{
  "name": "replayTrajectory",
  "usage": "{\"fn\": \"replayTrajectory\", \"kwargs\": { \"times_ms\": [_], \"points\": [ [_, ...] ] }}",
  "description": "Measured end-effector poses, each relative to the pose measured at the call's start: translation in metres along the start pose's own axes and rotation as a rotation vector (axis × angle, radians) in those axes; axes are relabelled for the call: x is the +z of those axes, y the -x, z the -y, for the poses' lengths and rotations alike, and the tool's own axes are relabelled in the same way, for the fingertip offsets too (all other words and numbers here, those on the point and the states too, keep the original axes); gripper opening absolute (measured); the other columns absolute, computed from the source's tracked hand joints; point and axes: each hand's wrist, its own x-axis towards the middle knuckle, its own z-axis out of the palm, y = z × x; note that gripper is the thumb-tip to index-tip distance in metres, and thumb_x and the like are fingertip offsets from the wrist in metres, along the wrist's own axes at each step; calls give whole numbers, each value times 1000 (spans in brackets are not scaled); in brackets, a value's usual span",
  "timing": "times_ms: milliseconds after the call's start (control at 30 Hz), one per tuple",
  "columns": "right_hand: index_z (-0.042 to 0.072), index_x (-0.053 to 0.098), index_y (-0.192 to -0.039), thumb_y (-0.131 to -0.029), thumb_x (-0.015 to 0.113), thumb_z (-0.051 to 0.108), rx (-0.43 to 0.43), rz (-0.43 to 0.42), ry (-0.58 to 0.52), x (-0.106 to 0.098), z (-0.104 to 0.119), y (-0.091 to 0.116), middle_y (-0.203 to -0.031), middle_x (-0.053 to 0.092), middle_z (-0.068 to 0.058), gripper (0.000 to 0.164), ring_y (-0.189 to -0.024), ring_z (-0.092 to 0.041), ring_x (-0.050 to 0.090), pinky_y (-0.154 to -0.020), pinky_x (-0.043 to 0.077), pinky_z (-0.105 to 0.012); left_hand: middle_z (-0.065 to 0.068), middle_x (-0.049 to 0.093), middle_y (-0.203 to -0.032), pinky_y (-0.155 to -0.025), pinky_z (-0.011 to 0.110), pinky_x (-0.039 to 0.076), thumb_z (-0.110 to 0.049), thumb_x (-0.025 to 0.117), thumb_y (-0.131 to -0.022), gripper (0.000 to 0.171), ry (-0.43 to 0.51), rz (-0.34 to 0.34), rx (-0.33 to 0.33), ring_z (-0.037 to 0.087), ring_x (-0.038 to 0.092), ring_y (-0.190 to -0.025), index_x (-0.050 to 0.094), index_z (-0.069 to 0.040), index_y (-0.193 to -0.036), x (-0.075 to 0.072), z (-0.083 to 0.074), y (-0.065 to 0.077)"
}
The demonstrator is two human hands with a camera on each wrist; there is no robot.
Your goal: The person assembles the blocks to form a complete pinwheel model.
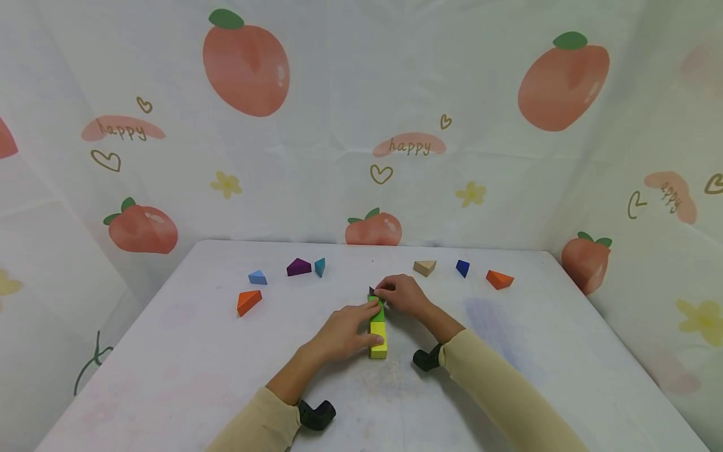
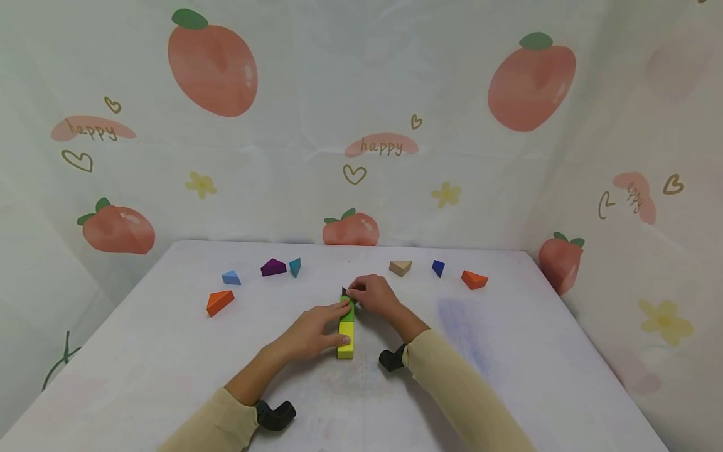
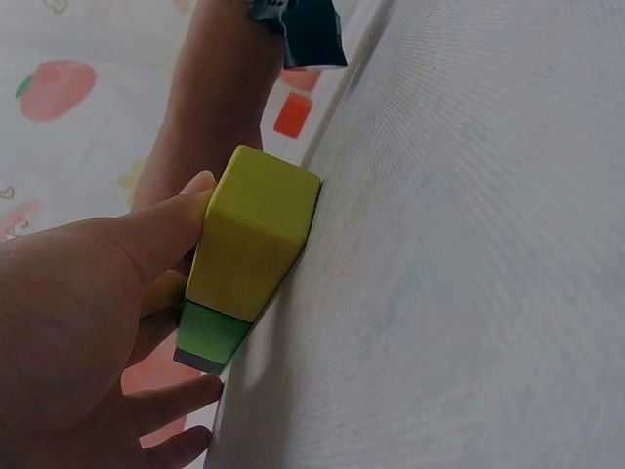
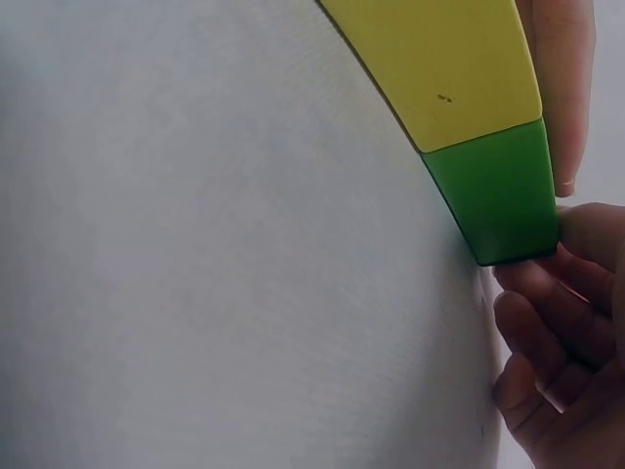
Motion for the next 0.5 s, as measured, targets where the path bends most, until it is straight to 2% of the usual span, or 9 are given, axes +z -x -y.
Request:
{"fn": "replayTrajectory", "kwargs": {
  "times_ms": [500],
  "points": [
    [9, 75, -96, -93, 67, 19, 8, 11, 12, 1, -2, 1, -81, 66, 4, 13, -74, -15, 54, -68, 48, -29, -2, 38, -153, -107, 52, 33, -46, 66, -90, 70, -7, 2, -2, 25, 38, -137, 42, -18, -149, 0, 0, -1]
  ]
}}
